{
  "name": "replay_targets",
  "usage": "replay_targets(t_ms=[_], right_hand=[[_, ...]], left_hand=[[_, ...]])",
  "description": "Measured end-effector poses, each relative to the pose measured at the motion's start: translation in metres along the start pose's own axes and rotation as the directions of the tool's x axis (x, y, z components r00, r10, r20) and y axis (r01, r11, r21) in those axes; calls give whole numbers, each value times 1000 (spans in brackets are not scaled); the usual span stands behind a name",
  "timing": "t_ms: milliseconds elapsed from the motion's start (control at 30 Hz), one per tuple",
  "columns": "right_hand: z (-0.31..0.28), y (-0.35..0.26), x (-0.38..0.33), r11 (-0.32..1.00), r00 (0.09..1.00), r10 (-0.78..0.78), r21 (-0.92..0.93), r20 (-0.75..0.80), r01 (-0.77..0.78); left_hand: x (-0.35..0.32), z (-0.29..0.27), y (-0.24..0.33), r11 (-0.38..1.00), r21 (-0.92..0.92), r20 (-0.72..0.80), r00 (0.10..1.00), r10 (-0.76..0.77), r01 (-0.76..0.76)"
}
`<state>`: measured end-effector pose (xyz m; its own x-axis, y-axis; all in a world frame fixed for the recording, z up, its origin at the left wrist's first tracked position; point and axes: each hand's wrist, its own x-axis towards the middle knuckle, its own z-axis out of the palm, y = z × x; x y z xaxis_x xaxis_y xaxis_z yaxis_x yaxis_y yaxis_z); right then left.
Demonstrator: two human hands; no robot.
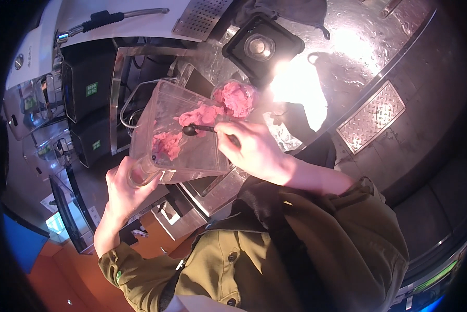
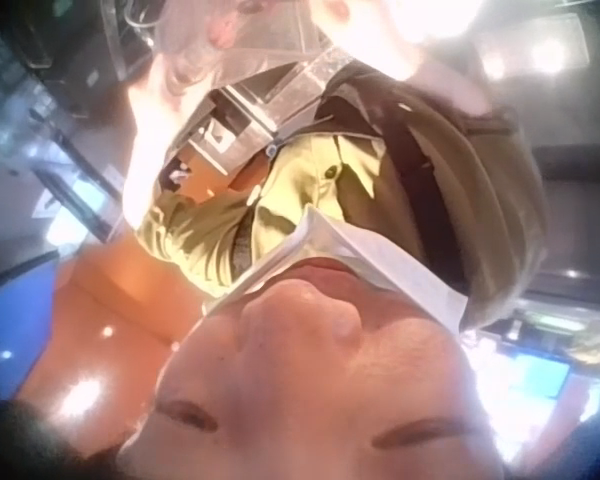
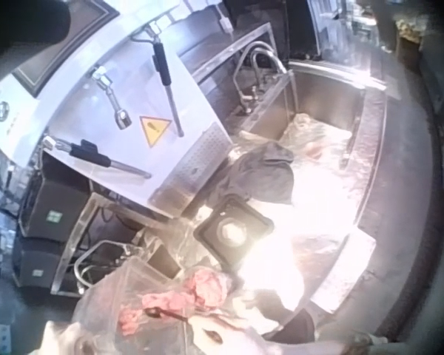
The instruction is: The person dispenses liquid into a blender pitcher, scoops ingredients into the pitcher and a plastic cup using spoons, blends the mixture in a blender, and pours and scoops the blended beverage into the cup.
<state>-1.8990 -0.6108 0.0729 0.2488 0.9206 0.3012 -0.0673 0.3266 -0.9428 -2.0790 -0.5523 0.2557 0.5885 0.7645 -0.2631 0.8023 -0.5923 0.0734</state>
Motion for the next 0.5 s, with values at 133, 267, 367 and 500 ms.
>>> replay_targets(t_ms=[133,267,367,500], right_hand=[[-17,2,-7,972,976,218,87,7,-217],[-30,1,-5,955,966,248,189,-76,-231],[-42,-4,-6,948,956,290,146,-40,-282],[-49,-10,-6,921,921,377,145,-99,-361]], left_hand=[[2,0,0,999,-40,-27,1000,-17,16],[3,2,-3,991,-77,-24,994,-110,108],[-3,1,-3,990,-66,-12,992,-125,124],[-5,4,-4,988,-88,-42,991,-130,126]])
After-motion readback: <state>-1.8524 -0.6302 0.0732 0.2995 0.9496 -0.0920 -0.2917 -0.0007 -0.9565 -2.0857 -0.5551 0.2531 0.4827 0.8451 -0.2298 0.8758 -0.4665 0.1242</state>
